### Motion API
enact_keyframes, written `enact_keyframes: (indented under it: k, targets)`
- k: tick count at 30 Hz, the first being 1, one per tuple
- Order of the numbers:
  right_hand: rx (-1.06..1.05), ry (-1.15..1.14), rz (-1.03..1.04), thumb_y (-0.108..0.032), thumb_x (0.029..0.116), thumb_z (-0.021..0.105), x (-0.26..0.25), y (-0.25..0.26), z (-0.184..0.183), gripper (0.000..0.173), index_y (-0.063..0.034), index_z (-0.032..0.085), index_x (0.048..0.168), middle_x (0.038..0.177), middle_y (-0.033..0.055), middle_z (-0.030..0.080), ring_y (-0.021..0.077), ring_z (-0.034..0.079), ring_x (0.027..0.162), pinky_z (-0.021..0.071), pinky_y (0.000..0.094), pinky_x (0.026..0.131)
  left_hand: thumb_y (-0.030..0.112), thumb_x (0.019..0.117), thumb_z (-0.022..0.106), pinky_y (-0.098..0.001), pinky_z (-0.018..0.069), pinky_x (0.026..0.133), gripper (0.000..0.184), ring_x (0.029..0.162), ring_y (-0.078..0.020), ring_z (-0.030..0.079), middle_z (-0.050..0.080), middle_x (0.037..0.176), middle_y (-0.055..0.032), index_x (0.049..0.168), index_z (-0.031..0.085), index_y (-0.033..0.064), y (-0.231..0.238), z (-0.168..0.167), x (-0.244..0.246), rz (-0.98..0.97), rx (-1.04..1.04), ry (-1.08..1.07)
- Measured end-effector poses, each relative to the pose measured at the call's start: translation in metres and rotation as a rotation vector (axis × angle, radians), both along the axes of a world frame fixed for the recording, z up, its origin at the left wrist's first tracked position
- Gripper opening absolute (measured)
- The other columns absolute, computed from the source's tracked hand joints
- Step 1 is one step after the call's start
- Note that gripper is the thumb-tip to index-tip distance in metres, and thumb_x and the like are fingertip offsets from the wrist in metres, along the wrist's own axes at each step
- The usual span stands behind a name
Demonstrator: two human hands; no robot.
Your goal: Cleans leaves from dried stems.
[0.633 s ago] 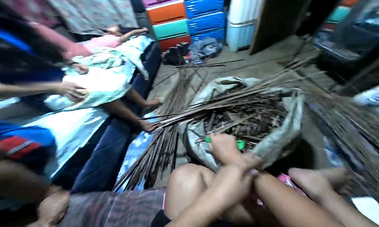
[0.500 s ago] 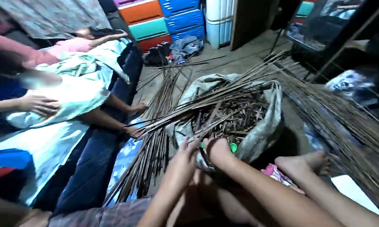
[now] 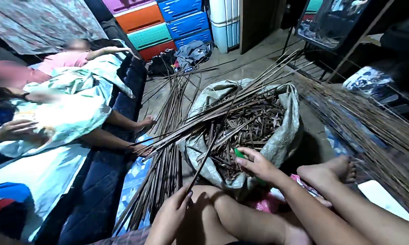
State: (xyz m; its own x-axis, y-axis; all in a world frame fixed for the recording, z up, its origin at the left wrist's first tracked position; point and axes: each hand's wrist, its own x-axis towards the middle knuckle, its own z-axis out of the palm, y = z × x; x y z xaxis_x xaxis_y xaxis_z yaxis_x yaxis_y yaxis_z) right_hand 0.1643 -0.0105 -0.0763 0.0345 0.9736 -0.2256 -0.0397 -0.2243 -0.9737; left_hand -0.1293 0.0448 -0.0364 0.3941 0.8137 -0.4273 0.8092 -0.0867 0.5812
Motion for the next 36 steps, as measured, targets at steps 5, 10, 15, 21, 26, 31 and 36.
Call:
enact_keyframes:
  k: [5,10,15,21,26,31,36]
  targets:
    - [0.004,0.212,0.009,-0.018,0.1066,0.053,-0.012,0.007,0.012,0.058,-0.0045,0.03,0.158,0.084,0.0001,0.06,0.0054,0.058,0.061,0.0508,0.0203,0.055,0.015,0.1062,0.049,-0.0555,0.0534,0.081,0.045,0.086,-0.0311,0.069,0.073,0.099,-0.0151,0.15,0.055,0.0207,-0.009,0.002,-0.002,-0.068,0.111,0.05]
    - [-0.058,0.336,0.048,-0.016,0.1073,0.052,-0.017,0.01,0.006,0.066,-0.0019,0.017,0.161,0.084,-0.0005,0.06,0.0043,0.056,0.059,0.0485,0.0177,0.053,0.011,0.1042,0.053,-0.0613,0.054,0.086,0.048,0.098,-0.0396,0.07,0.071,0.115,-0.0209,0.151,0.054,0.018,-0.018,0.005,-0.001,-0.121,0.241,0.132]
    - [-0.074,0.323,0.028,-0.015,0.1071,0.054,-0.021,0.01,-0.002,0.065,-0.0008,0.02,0.161,0.084,-0.0002,0.061,0.0045,0.057,0.06,0.0489,0.0179,0.054,0.013,0.1049,0.053,-0.0613,0.0545,0.085,0.045,0.098,-0.0424,0.071,0.071,0.114,-0.023,0.15,0.055,0.0156,-0.023,0.007,-0.002,-0.129,0.282,0.148]
    - [-0.067,0.322,0.016,-0.015,0.1078,0.052,-0.014,0.011,-0.01,0.062,-0.0017,0.022,0.161,0.084,-0.0014,0.06,0.0042,0.056,0.059,0.0482,0.0178,0.053,0.008,0.1042,0.051,-0.0606,0.0508,0.099,0.046,0.116,-0.0361,0.068,0.066,0.137,-0.0139,0.149,0.056,0.0157,-0.022,0.008,-0.009,-0.153,0.186,0.115]
    - [-0.061,0.388,0.105,-0.016,0.1051,0.055,-0.006,0.006,-0.014,0.07,-0.0035,0.016,0.162,0.085,-0.0025,0.062,0.003,0.057,0.06,0.0486,0.0166,0.053,0.011,0.1056,0.048,-0.051,0.057,0.088,0.043,0.095,-0.0266,0.072,0.071,0.124,-0.0136,0.147,0.058,0.0158,-0.017,0.001,-0.019,-0.129,0.051,-0.031]
    - [-0.021,0.402,0.151,-0.016,0.1029,0.057,-0.002,0.003,-0.018,0.071,-0.0057,0.02,0.162,0.085,-0.0043,0.064,0.0016,0.058,0.061,0.0489,0.0154,0.053,0.017,0.1066,0.049,-0.0432,0.0552,0.08,0.04,0.082,-0.0196,0.067,0.073,0.104,-0.0112,0.145,0.06,0.0145,-0.015,-0.004,-0.025,-0.121,0.015,-0.043]
    - [-0.077,0.336,0.04,-0.012,0.1053,0.056,-0.01,0.006,-0.011,0.062,-0.007,0.028,0.161,0.091,-0.0009,0.062,0.0021,0.056,0.061,0.0478,0.0162,0.053,0.008,0.1029,0.051,-0.0622,0.0527,0.092,0.049,0.105,-0.0367,0.071,0.071,0.124,-0.0162,0.151,0.055,0.0204,-0.021,0.006,-0.014,-0.167,0.085,0.119]
